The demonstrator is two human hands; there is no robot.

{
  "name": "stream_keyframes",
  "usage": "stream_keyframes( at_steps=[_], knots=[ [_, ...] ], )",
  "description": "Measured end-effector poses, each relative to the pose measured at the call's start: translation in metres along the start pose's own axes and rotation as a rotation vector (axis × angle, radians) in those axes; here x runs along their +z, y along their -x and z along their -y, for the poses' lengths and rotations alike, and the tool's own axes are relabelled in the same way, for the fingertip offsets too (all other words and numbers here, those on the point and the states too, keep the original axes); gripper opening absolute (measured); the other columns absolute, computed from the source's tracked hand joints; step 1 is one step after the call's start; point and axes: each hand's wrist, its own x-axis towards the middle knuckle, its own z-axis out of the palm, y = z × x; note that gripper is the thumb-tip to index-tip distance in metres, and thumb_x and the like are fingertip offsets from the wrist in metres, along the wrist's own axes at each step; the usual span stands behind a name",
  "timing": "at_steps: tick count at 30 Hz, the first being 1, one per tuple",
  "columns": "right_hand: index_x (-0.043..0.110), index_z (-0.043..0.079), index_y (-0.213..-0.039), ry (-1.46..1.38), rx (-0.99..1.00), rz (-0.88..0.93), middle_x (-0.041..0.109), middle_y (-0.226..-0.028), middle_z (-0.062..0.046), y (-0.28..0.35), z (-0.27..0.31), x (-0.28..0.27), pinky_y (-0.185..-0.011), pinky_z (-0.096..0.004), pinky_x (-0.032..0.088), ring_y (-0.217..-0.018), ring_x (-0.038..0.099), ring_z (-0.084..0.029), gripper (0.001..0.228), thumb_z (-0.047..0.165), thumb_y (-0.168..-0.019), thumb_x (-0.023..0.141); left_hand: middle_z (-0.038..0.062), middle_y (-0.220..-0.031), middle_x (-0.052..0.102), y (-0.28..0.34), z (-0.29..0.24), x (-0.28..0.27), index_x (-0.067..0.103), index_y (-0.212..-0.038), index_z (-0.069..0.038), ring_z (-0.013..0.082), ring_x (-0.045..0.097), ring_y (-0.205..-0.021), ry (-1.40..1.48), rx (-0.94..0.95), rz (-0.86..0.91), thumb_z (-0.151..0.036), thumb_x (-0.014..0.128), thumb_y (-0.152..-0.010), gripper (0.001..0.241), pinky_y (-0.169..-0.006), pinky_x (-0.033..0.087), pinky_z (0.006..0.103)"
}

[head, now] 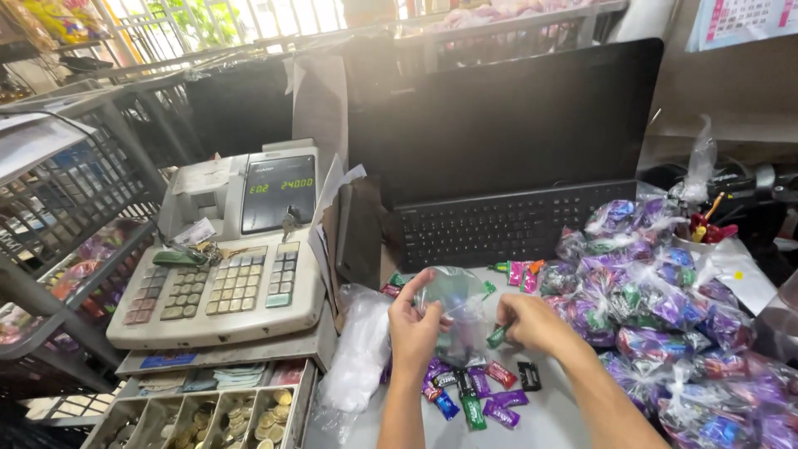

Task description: Bagging small individually wrapped candies into plastic bags at a checkout counter.

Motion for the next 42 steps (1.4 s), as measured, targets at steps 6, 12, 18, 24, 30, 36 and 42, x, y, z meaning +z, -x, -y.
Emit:
stream_keyframes(
  at_steps=[6,12,18,24,30,36,42],
  knots=[
    [0.071,0.019,-0.093,0.369,-0.207,-0.058,0.081,-0.095,-0.005,-0.043,-0.045,0.012,-0.094,-0.039,0.056,-0.107,0.074,-0.028,0.019,0.017,-0.079,0.082,0.022,-0.107,0.078,-0.006,0.011,-0.001,0.065,-0.137,-0.008,0.0205,0.07,-0.051,0.079,0.064,-0.026,0.014,0.058,-0.079,0.062,-0.045,0.06,0.0241],
    [0.069,0.017,-0.102,0.373,-0.35,0.004,0.074,-0.109,-0.013,-0.053,-0.051,0.035,-0.102,-0.049,0.052,-0.118,0.067,-0.037,0.028,0.011,-0.076,0.08,0.016,-0.132,0.068,-0.025,0.049,-0.003,0.062,-0.136,-0.006,0.0127,0.066,-0.051,0.106,0.195,0.018,0.012,0.055,-0.08,0.06,-0.046,0.058,0.0205],
    [0.075,0.015,-0.105,0.37,-0.317,-0.079,0.078,-0.105,-0.011,-0.025,-0.037,0.015,-0.1,-0.046,0.053,-0.114,0.07,-0.034,0.025,0.012,-0.08,0.075,0.016,-0.121,0.074,-0.006,0.02,0.003,0.063,-0.135,-0.005,0.0173,0.068,-0.051,0.065,0.147,-0.027,0.014,0.056,-0.08,0.059,-0.044,0.06,0.0225],
    [0.073,0.014,-0.107,0.404,-0.413,-0.053,0.075,-0.109,-0.013,-0.043,-0.05,0.05,-0.1,-0.048,0.054,-0.116,0.068,-0.034,0.032,0.024,-0.077,0.079,0.016,-0.123,0.073,-0.011,0.028,0.002,0.061,-0.137,-0.004,0.0152,0.067,-0.052,0.072,0.159,-0.012,0.013,0.056,-0.081,0.059,-0.045,0.059,0.0206],
    [0.075,0.013,-0.091,-0.207,-0.532,-0.53,0.075,-0.086,-0.005,-0.022,-0.026,-0.002,-0.076,-0.036,0.059,-0.084,0.073,-0.025,0.027,-0.006,-0.072,0.07,0.017,-0.125,0.072,-0.013,0.031,0.001,0.059,-0.139,-0.004,0.0141,0.066,-0.051,0.064,0.17,0.031,0.013,0.057,-0.081,0.061,-0.044,0.059,0.0205],
    [0.079,0.014,-0.099,-0.252,-0.939,-0.639,0.072,-0.101,-0.003,0.014,0.019,0.021,-0.069,-0.03,0.06,-0.082,0.07,-0.021,0.042,-0.015,-0.07,0.073,0.022,-0.103,0.075,-0.005,0.021,0.008,0.061,-0.139,-0.004,0.0227,0.071,-0.053,-0.008,0.179,0.117,0.012,0.056,-0.079,0.063,-0.046,0.063,0.0258],
    [0.076,0.008,-0.114,0.427,-0.164,0.001,0.077,-0.117,-0.018,0.039,-0.005,-0.028,-0.095,-0.053,0.056,-0.114,0.07,-0.042,0.046,0.024,-0.073,0.087,0.016,-0.129,0.07,-0.006,0.022,0.003,0.06,-0.139,-0.006,0.0137,0.067,-0.053,0.0,0.16,0.048,0.013,0.058,-0.08,0.062,-0.048,0.062,0.0228]
  ],
)
